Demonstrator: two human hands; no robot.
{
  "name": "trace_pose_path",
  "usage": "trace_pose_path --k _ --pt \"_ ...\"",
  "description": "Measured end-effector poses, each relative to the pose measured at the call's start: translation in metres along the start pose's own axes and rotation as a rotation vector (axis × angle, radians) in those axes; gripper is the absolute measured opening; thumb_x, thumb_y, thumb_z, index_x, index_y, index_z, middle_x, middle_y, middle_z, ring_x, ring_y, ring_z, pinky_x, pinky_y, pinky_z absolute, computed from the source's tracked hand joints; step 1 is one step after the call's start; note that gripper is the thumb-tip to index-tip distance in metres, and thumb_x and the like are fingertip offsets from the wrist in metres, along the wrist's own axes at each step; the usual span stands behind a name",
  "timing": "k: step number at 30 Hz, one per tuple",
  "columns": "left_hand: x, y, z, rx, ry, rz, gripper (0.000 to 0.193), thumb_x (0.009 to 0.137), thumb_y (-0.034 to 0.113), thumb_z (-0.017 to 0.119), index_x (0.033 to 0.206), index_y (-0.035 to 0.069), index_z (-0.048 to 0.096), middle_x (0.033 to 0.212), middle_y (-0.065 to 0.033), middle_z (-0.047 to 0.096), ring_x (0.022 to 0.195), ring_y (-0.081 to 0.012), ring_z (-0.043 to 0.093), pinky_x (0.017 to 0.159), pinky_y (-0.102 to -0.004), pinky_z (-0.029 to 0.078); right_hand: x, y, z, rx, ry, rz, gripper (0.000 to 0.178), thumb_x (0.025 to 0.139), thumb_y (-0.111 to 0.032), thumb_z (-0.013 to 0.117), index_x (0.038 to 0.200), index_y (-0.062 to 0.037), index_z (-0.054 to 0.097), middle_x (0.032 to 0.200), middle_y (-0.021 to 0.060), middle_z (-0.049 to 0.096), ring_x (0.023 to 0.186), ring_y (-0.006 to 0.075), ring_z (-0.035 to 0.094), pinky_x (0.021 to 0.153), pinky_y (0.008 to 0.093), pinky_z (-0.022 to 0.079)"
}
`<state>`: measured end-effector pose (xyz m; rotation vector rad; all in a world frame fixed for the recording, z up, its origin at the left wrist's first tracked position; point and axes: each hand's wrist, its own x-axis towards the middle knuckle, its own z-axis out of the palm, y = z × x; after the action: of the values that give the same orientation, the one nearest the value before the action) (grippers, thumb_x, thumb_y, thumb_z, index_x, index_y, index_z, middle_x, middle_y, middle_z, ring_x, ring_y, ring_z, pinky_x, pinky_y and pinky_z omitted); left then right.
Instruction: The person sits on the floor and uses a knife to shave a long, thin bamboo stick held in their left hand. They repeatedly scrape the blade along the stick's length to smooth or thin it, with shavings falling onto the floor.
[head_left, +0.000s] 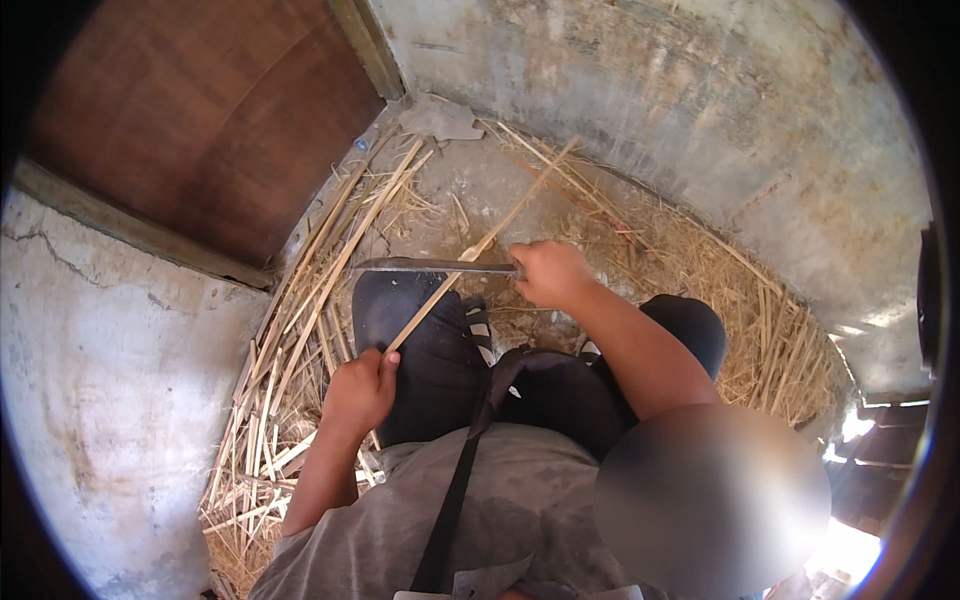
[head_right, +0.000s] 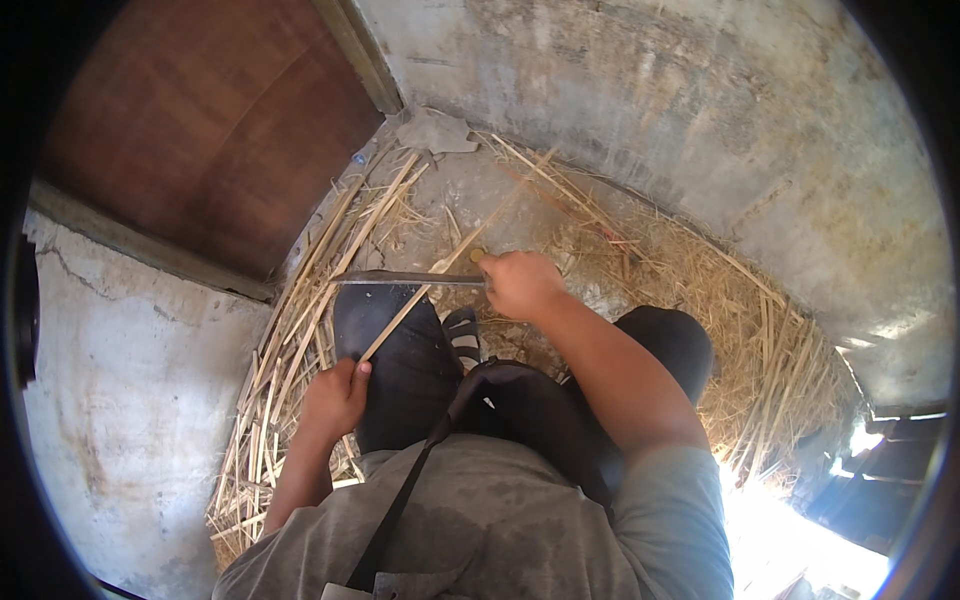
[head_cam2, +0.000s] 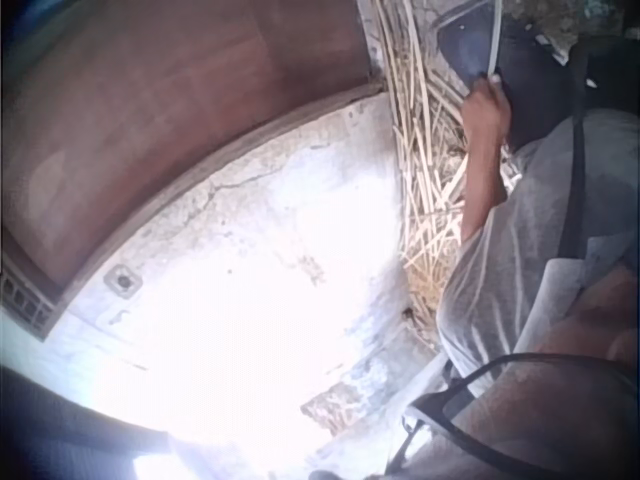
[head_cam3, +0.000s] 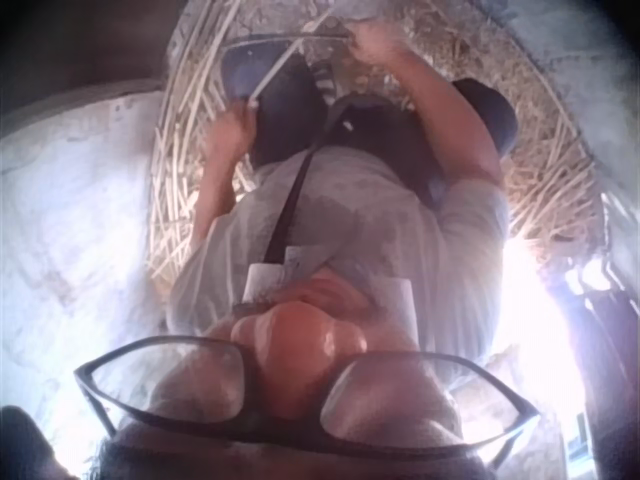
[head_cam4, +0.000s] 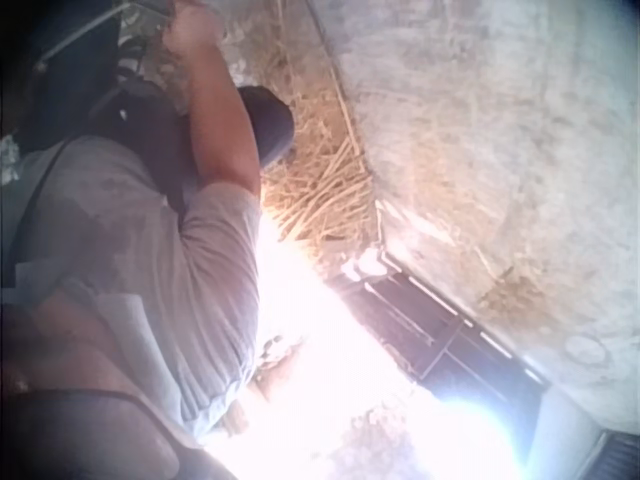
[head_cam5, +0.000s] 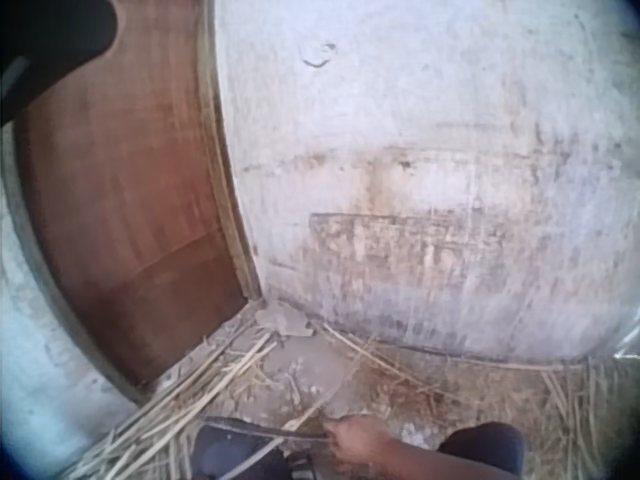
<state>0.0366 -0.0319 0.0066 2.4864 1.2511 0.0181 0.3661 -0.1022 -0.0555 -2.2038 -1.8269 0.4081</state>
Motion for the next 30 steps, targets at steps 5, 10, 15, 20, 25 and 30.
trace_pose_path --k 5,10,15,20,25,30 --pt "-0.005 -0.002 0.001 -0.025 0.029 -0.005 0.038 0.104 0.033 0.052 0.085 0.001 0.058 0.073 -0.0288 0.063 0.074 -0.0513 0.063 0.065 -0.0577 0.047 -0.009 -0.021 -0.008 -0.1 0.041 -0.112 0.028 0.082 -0.022 0.07 0.107 -0.011 0.065 0.092 0.0157 0.073 0.09 0.0371 0.071 0.077 0.0501 0.057" --pt "-0.003 -0.002 0.008 0.004 0.07 -0.019 0.039 0.105 0.033 0.051 0.085 0.001 0.058 0.072 -0.0289 0.064 0.074 -0.0518 0.063 0.065 -0.0582 0.048 0.0 0.012 -0.001 -0.035 0.032 -0.005 0.033 0.079 -0.021 0.071 0.109 -0.011 0.064 0.091 0.0149 0.071 0.09 0.0365 0.071 0.077 0.0498 0.056" --pt "-0.006 -0.005 0.002 -0.079 0.079 -0.011 0.037 0.104 0.031 0.054 0.084 0.0 0.059 0.073 -0.029 0.064 0.074 -0.0515 0.064 0.066 -0.057 0.049 -0.011 -0.002 -0.016 0.021 0.081 -0.08 0.034 0.081 -0.021 0.071 0.113 -0.0115 0.065 0.093 0.0143 0.072 0.093 0.0359 0.07 0.08 0.0494 0.056" --pt "-0.007 -0.015 0.002 -0.215 0.111 0.06 0.036 0.101 0.031 0.058 0.084 0.0 0.061 0.073 -0.0287 0.064 0.074 -0.0509 0.064 0.067 -0.0567 0.049 -0.009 0.025 -0.003 -0.051 0.059 -0.194 0.029 0.082 -0.025 0.072 0.106 -0.0093 0.067 0.093 0.0149 0.072 0.094 0.036 0.07 0.08 0.0496 0.057" --pt "-0.01 -0.019 -0.005 -0.035 0.03 -0.047 0.038 0.1 0.035 0.059 0.085 0.0 0.06 0.072 -0.0278 0.065 0.073 -0.0501 0.065 0.066 -0.0565 0.049 -0.011 0.026 -0.01 -0.051 0.115 -0.082 0.029 0.083 -0.033 0.075 0.093 -0.0076 0.065 0.085 0.0148 0.07 0.086 0.0374 0.07 0.074 0.0507 0.056" --pt "-0.017 -0.009 -0.002 0.011 0.071 -0.058 0.037 0.101 0.036 0.057 0.086 0.002 0.059 0.072 -0.0268 0.066 0.072 -0.0491 0.065 0.065 -0.0576 0.05 -0.009 0.018 -0.007 -0.039 0.056 -0.09 0.029 0.083 -0.032 0.074 0.097 -0.008 0.066 0.088 0.0152 0.071 0.088 0.0371 0.071 0.076 0.0499 0.057"
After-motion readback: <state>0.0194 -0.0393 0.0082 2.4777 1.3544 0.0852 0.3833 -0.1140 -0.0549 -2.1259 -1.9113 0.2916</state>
